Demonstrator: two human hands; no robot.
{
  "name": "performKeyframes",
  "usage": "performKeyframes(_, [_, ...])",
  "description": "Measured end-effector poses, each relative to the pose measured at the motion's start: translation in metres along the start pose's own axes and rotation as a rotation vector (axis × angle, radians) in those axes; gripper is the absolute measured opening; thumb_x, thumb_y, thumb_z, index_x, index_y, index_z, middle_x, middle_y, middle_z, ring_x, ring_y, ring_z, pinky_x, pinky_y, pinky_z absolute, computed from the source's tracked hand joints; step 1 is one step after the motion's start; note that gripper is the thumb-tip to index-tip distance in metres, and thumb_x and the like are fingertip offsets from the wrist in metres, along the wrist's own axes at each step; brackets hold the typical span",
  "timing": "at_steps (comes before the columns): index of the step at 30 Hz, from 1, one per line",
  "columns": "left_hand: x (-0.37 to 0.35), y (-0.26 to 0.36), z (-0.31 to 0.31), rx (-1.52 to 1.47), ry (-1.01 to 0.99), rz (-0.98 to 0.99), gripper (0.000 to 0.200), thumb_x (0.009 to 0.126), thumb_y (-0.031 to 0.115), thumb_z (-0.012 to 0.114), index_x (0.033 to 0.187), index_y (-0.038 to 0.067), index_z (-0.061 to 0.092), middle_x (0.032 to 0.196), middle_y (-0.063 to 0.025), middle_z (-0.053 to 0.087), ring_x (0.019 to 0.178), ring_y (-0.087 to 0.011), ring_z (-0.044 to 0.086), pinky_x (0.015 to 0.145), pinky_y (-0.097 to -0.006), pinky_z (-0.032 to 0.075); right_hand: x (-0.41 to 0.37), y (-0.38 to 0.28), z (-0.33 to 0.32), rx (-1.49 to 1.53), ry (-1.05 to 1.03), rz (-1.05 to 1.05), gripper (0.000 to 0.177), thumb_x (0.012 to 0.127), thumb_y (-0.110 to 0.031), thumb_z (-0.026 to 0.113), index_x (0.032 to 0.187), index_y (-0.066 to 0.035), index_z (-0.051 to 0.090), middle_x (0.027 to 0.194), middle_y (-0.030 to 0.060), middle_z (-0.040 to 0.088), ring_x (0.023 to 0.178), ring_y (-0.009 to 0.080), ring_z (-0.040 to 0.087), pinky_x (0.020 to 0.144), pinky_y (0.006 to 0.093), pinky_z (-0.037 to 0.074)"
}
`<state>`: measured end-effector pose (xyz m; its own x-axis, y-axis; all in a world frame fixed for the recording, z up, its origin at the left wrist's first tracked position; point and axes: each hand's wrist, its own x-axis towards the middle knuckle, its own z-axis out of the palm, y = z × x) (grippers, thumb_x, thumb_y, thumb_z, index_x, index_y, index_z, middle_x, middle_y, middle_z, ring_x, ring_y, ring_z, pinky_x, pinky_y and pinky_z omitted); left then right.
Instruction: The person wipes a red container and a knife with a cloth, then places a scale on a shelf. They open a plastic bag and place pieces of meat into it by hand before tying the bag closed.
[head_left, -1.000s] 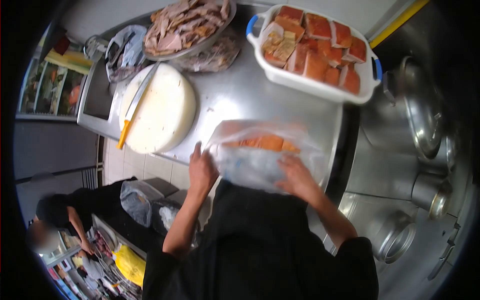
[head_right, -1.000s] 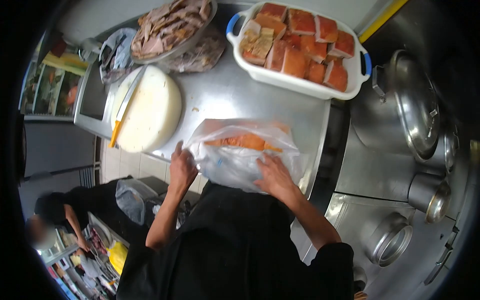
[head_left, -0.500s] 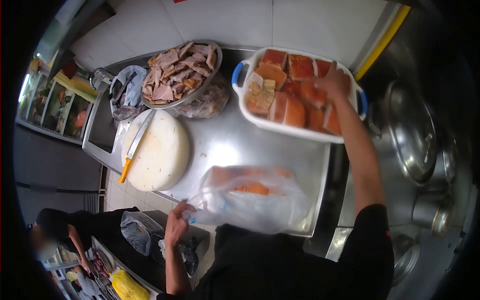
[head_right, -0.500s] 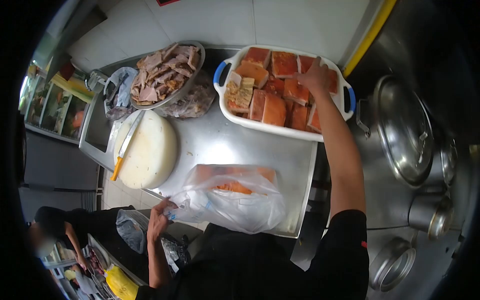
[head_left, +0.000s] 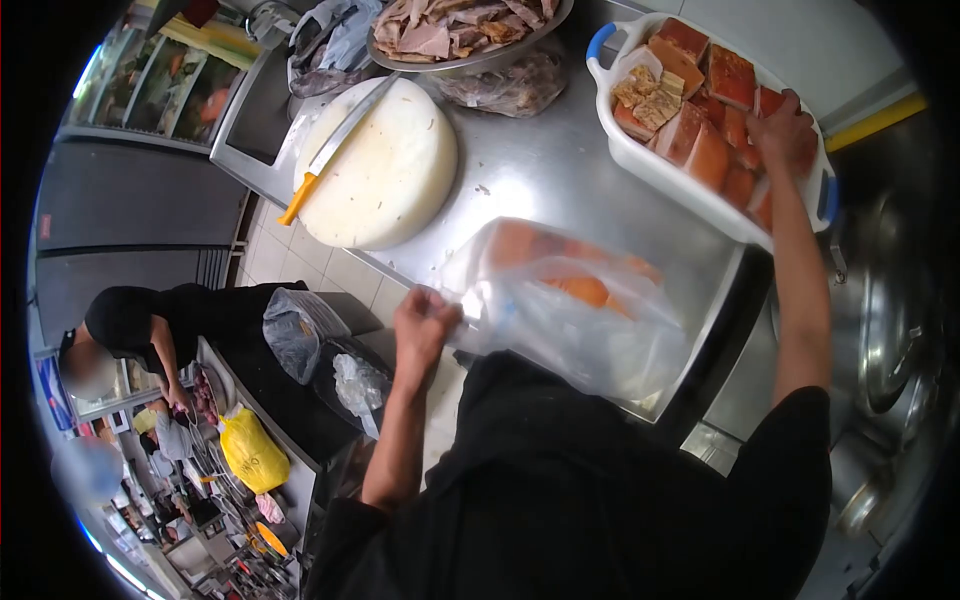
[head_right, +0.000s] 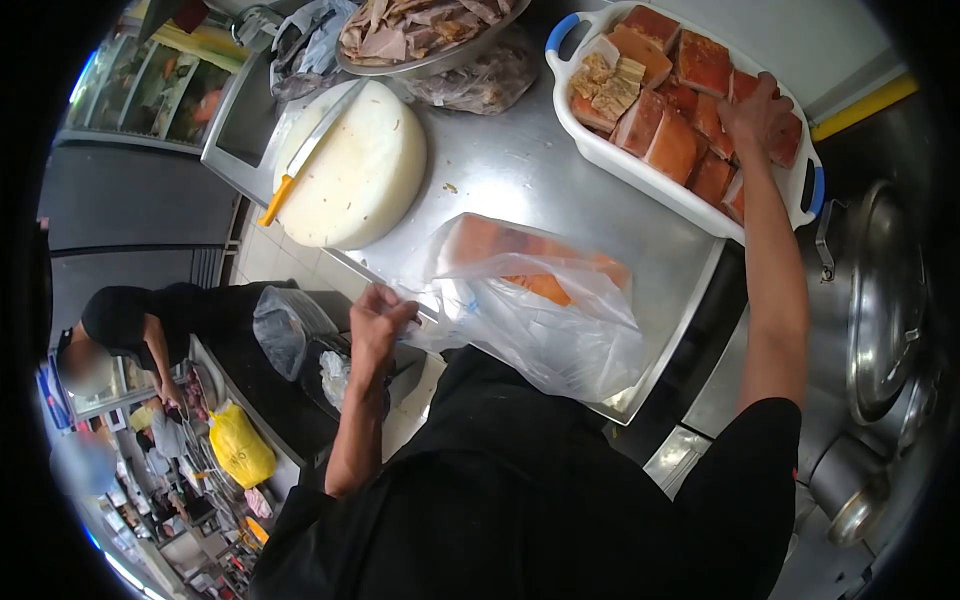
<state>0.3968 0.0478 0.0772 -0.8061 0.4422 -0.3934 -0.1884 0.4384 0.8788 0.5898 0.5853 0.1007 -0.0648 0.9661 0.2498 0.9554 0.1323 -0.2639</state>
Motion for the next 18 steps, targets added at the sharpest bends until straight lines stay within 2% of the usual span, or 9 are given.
performKeyframes(1, [-0.003, 0.005, 0.002, 0.030, -0.020, -0.038, 0.025, 0.077, -0.003, 0.067, 0.101, -0.002, 0.058, 0.083, -0.0074, 0.061, 0.071, -0.0126, 0.057, 0.061, -0.0261, 0.046, -0.005, -0.001, -0.008, -0.021, 0.013, 0.002, 0.085, 0.072, -0.030, 0.078, 0.145, -0.014, 0.037, 0.136, 0.0239, 0.040, 0.124, 0.0396, 0.049, 0.098, 0.0477, 0.050])
performKeyframes(4, [-0.011, 0.031, -0.003, -0.194, -0.075, -0.107, 0.045, 0.077, -0.007, 0.064, 0.121, -0.001, 0.054, 0.088, -0.0092, 0.062, 0.074, -0.0137, 0.059, 0.063, -0.0272, 0.048, -0.003, 0.023, -0.019, 0.553, 0.048, -0.035, 0.092, 0.069, -0.028, 0.081, 0.145, -0.006, 0.034, 0.132, 0.0238, 0.047, 0.114, 0.0334, 0.059, 0.092, 0.0402, 0.055])
performKeyframes(5, [-0.011, 0.036, -0.008, -0.306, -0.103, -0.135, 0.060, 0.078, -0.009, 0.061, 0.135, 0.001, 0.046, 0.089, -0.0099, 0.062, 0.071, -0.0143, 0.060, 0.058, -0.0260, 0.048, -0.009, 0.029, -0.031, 0.738, 0.057, -0.071, 0.095, 0.066, -0.027, 0.084, 0.142, 0.002, 0.034, 0.128, 0.0239, 0.054, 0.105, 0.0286, 0.063, 0.087, 0.0347, 0.056])
performKeyframes(7, [-0.004, 0.042, -0.033, -0.485, -0.207, -0.320, 0.059, 0.079, -0.004, 0.061, 0.135, -0.008, 0.043, 0.086, -0.0117, 0.063, 0.067, -0.0156, 0.061, 0.050, -0.0233, 0.047, -0.072, 0.016, -0.083, 1.102, -0.100, -0.043, 0.083, 0.070, -0.018, 0.078, 0.139, 0.004, 0.038, 0.127, 0.0198, 0.056, 0.114, 0.0279, 0.058, 0.095, 0.0341, 0.050])
performKeyframes(10, [0.004, 0.036, -0.050, -0.681, -0.296, -0.425, 0.053, 0.078, 0.000, 0.063, 0.128, -0.015, 0.049, 0.084, -0.0125, 0.064, 0.066, -0.0168, 0.062, 0.051, -0.0244, 0.047, -0.185, 0.009, -0.114, 1.485, -0.649, -0.192, 0.096, 0.057, -0.005, 0.075, 0.146, -0.006, 0.038, 0.132, 0.0117, 0.053, 0.118, 0.0244, 0.056, 0.102, 0.0360, 0.047])
performKeyframes(12, [0.006, 0.034, -0.053, -0.660, -0.363, -0.403, 0.046, 0.077, 0.001, 0.064, 0.120, -0.016, 0.055, 0.083, -0.0127, 0.064, 0.065, -0.0178, 0.061, 0.053, -0.0266, 0.047, -0.257, -0.025, -0.125, 1.538, -1.098, 0.000, 0.088, 0.051, -0.002, 0.078, 0.134, -0.008, 0.048, 0.121, 0.0085, 0.057, 0.110, 0.0196, 0.058, 0.092, 0.0340, 0.050])
performKeyframes(14, [0.002, 0.042, -0.055, -0.582, -0.487, -0.321, 0.037, 0.077, 0.002, 0.065, 0.109, -0.014, 0.063, 0.082, -0.0131, 0.064, 0.065, -0.0189, 0.060, 0.056, -0.0291, 0.047, -0.312, -0.047, -0.074, 1.324, -1.272, -0.079, 0.081, 0.054, -0.011, 0.080, 0.127, -0.005, 0.048, 0.115, 0.0126, 0.058, 0.108, 0.0210, 0.058, 0.091, 0.0332, 0.049])
performKeyframes(15, [-0.003, 0.052, -0.054, -0.493, -0.491, -0.295, 0.029, 0.073, 0.003, 0.064, 0.099, -0.010, 0.068, 0.074, -0.0075, 0.062, 0.059, -0.0169, 0.057, 0.058, -0.0295, 0.047, -0.335, -0.061, -0.051, 1.133, -1.227, -0.083, 0.079, 0.054, -0.015, 0.081, 0.125, -0.003, 0.048, 0.113, 0.0144, 0.059, 0.107, 0.0238, 0.059, 0.091, 0.0342, 0.048])
performKeyframes(18, [-0.001, 0.050, -0.061, -0.422, -0.603, -0.333, 0.026, 0.072, 0.004, 0.067, 0.094, -0.009, 0.069, 0.074, -0.0073, 0.063, 0.060, -0.0175, 0.058, 0.058, -0.0292, 0.046, -0.388, -0.096, 0.009, 0.790, -1.115, -0.101, 0.083, 0.057, -0.024, 0.080, 0.126, 0.003, 0.041, 0.117, 0.0228, 0.055, 0.112, 0.0349, 0.056, 0.094, 0.0385, 0.047])
